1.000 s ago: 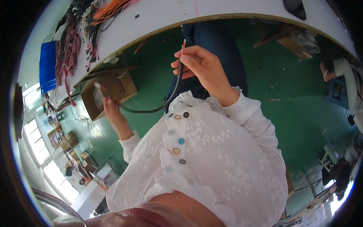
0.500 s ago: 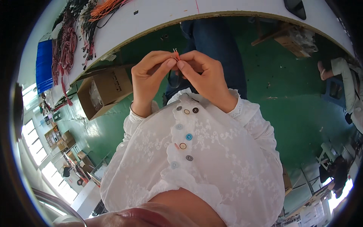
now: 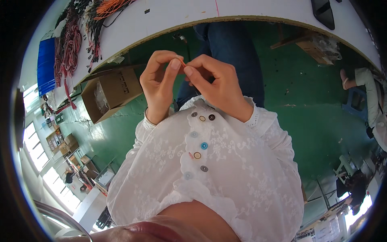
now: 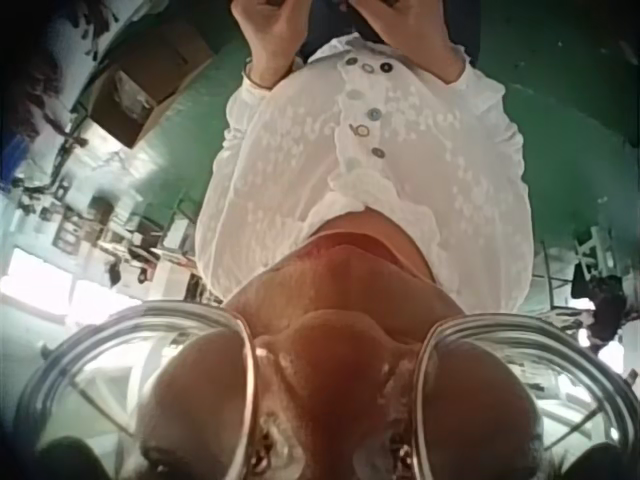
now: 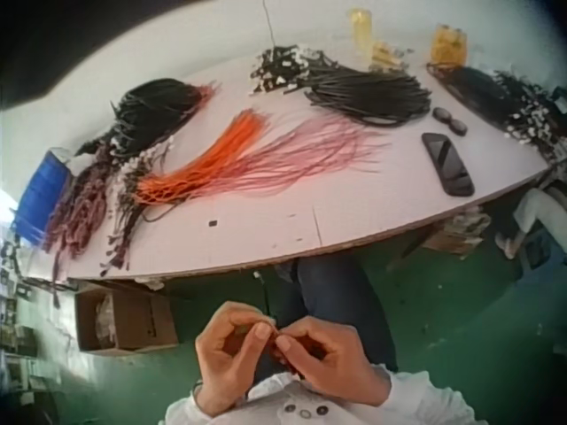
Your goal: Assemble wire harnesses by manually sliding sleeves onto individual wire bundles.
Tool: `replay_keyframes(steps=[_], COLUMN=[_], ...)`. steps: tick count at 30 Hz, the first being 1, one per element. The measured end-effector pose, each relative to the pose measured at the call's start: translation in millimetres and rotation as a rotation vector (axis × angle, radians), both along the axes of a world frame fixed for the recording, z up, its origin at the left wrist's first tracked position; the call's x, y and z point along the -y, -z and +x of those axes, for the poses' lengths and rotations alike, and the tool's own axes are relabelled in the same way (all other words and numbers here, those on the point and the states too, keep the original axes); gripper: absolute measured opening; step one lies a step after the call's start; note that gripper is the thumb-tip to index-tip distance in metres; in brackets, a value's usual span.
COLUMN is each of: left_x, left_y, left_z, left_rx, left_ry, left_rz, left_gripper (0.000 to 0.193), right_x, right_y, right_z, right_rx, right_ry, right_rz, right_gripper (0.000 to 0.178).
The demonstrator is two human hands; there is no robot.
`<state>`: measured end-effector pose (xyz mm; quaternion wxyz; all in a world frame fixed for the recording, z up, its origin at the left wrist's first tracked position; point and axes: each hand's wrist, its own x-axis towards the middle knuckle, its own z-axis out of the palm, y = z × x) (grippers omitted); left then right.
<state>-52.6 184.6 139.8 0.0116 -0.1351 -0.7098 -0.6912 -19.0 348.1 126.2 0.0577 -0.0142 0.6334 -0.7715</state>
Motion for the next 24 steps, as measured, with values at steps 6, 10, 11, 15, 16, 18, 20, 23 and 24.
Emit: replay_keyframes(steps=[6, 10, 11, 15, 16, 18, 20, 23, 24], left_x=[-3.4, -5.6, -4.8, -1.4, -0.4, -4.0, -12.5, -0.1, 3.0], left_y=[1.4, -1.0, -0.7, -3.7, -3.6, -1.6, 0.7, 19.5, 23.1], left_z=[1.3, 1.6, 0.8, -3.3, -4.5, -2.5, 13.6, 30.0, 33.7], left_rx=[0.043, 0.04, 0.023, 0.083, 0.144, 0.199, 0.266, 0.356, 0.407], left_ry=[-0.01, -0.027, -0.011, 0.101, 0.173, 0.248, 0.126, 0.232, 0.332], left_rz=[0.063, 0.053, 0.005, 0.004, 0.043, 0.088, 0.105, -0.067, -0.196], left_gripper=[0.005, 0.004, 0.005, 0.013, 0.018, 0.022, 0.026, 0.022, 0.019], right_x=[-1.5, -2.4, -2.9, -5.9, -7.1, -10.1, -13.0, -17.9, -16.5], right_y=[-6.6, -5.0, -4.3, 4.9, 7.5, 6.2, 4.7, 4.1, 4.9], right_z=[1.4, 2.5, 2.3, 1.9, 1.5, -2.5, -5.4, -6.9, -8.0], right_rx=[0.044, 0.038, 0.037, 0.022, 0.006, 0.014, 0.017, 0.042, 0.012], right_ry=[-0.043, -0.048, -0.046, -0.045, -0.032, 0.042, 0.121, 0.143, 0.174], right_rz=[-0.006, 0.009, 0.01, -0.093, -0.159, -0.191, -0.22, -0.226, -0.206], right_gripper=[0.013, 0.013, 0.013, 0.012, 0.013, 0.014, 0.016, 0.018, 0.018])
